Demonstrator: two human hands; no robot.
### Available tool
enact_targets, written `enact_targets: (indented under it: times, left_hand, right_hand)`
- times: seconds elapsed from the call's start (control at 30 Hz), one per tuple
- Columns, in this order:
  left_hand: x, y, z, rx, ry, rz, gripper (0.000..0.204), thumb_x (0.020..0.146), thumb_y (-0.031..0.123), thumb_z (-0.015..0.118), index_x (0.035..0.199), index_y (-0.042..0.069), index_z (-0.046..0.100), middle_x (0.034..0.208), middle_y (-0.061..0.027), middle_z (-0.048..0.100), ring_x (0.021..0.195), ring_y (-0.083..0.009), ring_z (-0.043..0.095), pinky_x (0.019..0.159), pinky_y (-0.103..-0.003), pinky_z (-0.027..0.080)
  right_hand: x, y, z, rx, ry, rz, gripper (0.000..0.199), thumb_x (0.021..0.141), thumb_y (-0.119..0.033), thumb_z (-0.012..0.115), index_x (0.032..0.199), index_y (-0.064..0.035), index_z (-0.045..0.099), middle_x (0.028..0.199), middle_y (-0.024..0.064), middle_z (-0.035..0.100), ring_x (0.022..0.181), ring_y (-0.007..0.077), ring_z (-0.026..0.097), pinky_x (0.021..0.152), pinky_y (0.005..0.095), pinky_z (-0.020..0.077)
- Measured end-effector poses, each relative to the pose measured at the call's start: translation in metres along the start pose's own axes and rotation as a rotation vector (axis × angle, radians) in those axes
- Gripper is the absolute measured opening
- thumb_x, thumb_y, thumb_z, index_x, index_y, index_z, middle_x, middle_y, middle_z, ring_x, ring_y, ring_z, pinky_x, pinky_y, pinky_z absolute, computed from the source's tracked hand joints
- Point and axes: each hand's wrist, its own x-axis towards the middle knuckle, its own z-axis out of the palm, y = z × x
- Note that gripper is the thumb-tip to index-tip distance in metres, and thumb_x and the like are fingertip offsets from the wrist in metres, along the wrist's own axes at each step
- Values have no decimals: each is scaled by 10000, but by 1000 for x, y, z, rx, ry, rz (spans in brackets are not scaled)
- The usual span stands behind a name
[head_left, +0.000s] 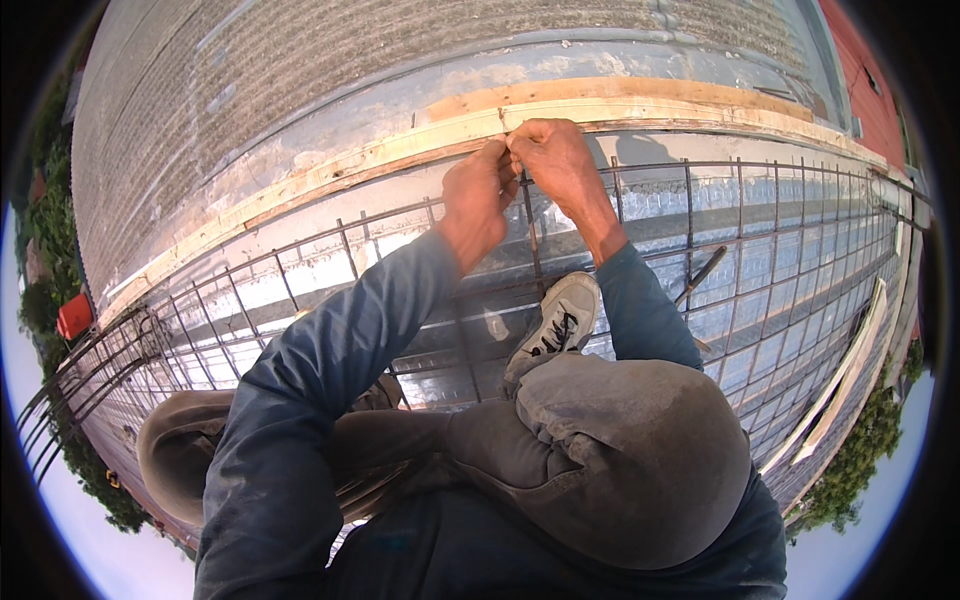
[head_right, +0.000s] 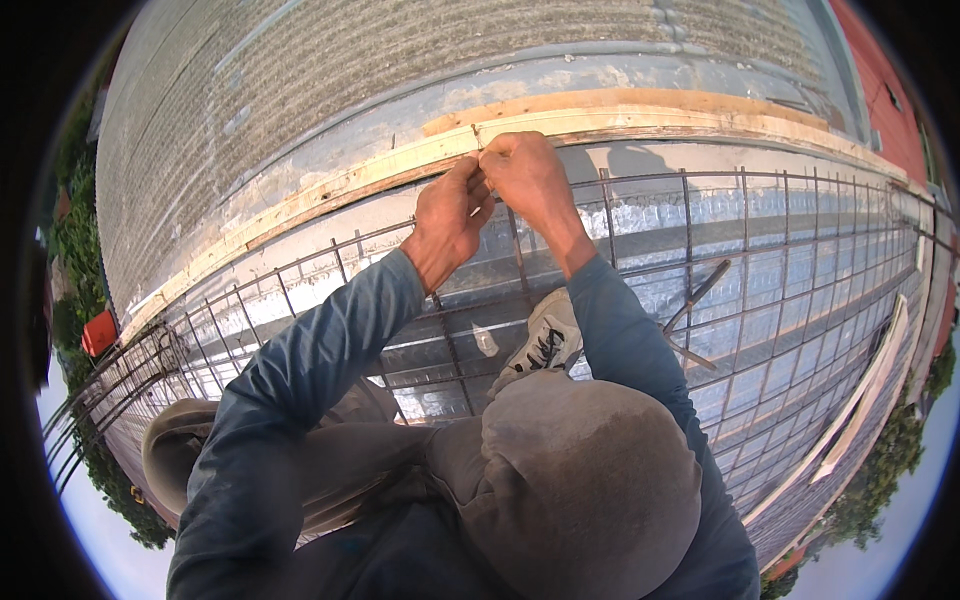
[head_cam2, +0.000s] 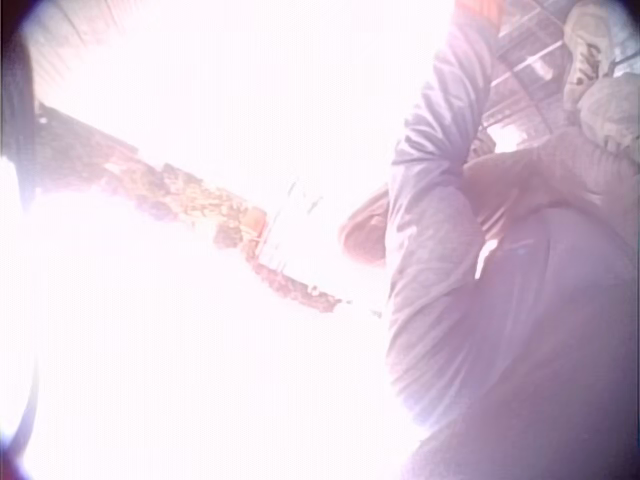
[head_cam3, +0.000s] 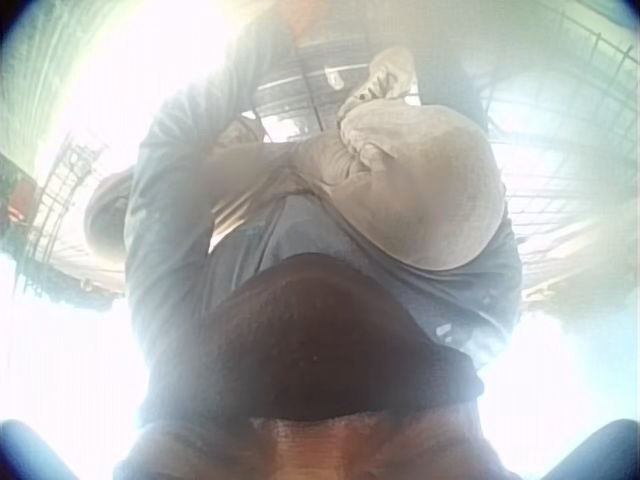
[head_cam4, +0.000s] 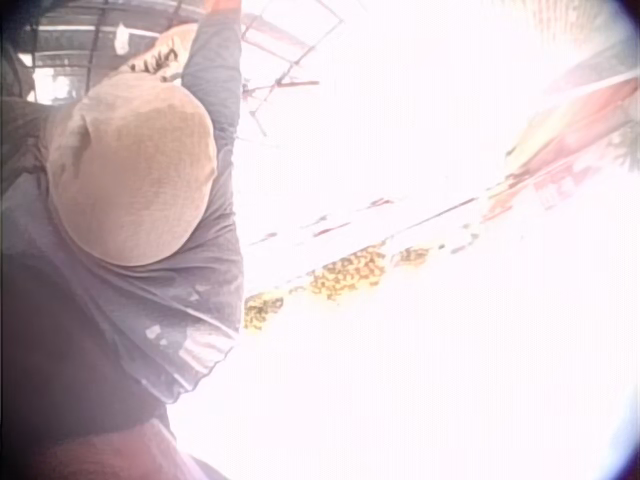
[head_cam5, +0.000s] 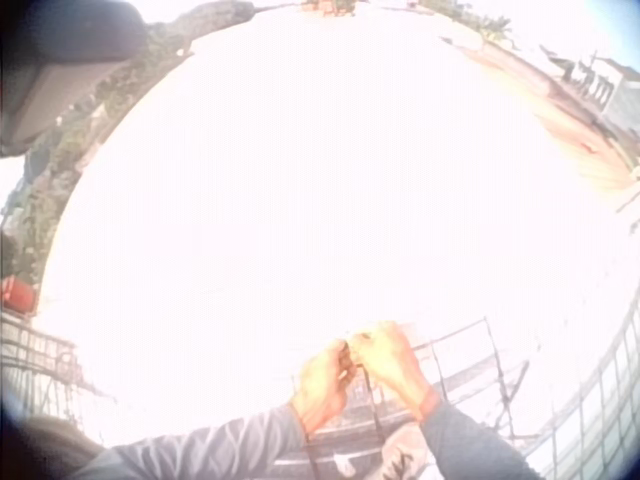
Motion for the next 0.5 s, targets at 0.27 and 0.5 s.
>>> enact_targets:
  times: [0.27, 0.5]
  left_hand:
    - [-5, 4, 9, 70, 55, 10, 147, 1038, 229, 714, 1107, 99, 719, 1049, -2, 720, 944, -135, 629, 873, -362, 462]
    - [2, 15, 9, 196, 38, 50, 127, 1021, 206, 745, 1055, 84, 731, 984, -26, 727, 857, -140, 617, 776, -352, 472]
  right_hand:
    - [-5, -12, -7, -335, 74, -153, 253, 931, -185, 651, 909, 23, 794, 788, 204, 752, 714, 323, 732, 699, 437, 574]
    - [-7, -18, -10, -45, -30, 61, 257, 989, -177, 657, 924, 48, 763, 716, 174, 694, 622, 240, 685, 629, 411, 547]
